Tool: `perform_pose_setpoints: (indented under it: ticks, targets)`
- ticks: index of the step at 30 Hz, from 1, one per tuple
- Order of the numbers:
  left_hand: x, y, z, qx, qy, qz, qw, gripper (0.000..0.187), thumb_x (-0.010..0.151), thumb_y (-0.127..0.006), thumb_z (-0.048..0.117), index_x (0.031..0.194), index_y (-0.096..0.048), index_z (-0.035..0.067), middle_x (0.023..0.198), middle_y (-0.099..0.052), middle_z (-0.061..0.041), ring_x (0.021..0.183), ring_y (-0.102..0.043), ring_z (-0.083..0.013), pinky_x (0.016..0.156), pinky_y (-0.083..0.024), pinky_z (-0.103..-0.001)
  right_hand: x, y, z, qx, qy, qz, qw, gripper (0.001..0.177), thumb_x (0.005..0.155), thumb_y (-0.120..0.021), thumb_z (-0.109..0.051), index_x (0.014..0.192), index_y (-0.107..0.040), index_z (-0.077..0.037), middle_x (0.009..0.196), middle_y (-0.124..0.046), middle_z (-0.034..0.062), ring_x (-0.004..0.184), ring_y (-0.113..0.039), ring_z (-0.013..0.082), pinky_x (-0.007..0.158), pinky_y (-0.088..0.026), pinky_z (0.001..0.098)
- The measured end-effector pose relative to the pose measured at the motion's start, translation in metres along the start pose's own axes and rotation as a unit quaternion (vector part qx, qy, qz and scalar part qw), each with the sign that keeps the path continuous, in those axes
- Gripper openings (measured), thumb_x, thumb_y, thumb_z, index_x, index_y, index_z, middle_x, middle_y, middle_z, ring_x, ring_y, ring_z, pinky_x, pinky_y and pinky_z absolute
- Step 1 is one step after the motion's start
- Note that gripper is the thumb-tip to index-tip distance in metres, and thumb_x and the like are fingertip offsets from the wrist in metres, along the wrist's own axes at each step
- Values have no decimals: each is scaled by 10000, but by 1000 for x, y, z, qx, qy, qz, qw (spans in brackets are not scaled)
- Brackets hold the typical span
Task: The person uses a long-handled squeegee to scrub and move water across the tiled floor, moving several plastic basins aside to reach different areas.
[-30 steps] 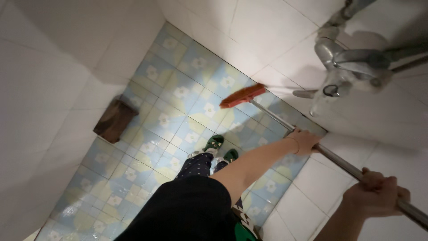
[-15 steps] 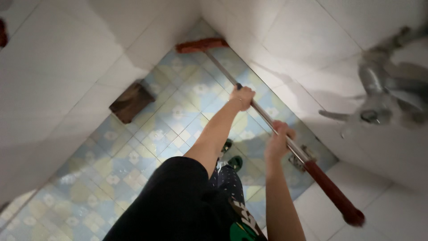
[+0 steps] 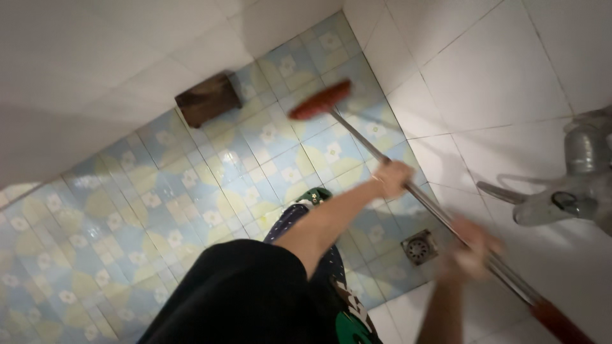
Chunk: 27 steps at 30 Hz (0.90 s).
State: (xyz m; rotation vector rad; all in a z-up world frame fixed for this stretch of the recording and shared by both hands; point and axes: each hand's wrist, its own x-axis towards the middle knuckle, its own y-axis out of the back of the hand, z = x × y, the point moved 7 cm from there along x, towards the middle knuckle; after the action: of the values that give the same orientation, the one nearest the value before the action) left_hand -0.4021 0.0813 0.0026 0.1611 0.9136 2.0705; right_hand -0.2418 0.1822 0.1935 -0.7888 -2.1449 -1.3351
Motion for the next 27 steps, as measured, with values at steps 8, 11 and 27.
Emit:
perform_pose_setpoints:
  ticks: [8,11,27]
  targets:
    - [-15,-59,98,-30,20,-48,998,335,928,-639,421,1160,-588,185,1171,-651,-33,1265,-549,-256,1138,-352,-561,-23,75,109,457,-375,135,796,199,1002,-489,-10,855,-377,-85,623,-336,60,561,-383,190,743,-532,424]
    - [-45,-41,69,-42,67,-15,997,341,927,-640,414,1173,-596,183,1170,-664,-33,1259,-574,-243,1131,-374,-546,-21,44,101,475,-386,146,777,238,937,-529,21,844,-351,-107,630,-325,48,554,-358,187,602,-433,400]
    - [-348,27,-246,-81,463,241,849,198,827,-739,217,1014,-674,214,1155,-623,-88,1198,-535,-321,1011,-395,-543,-96,-224,-205,555,-345,-243,717,200,913,-617,-24,726,-548,-31,749,-661,163,724,-674,262,754,-569,388]
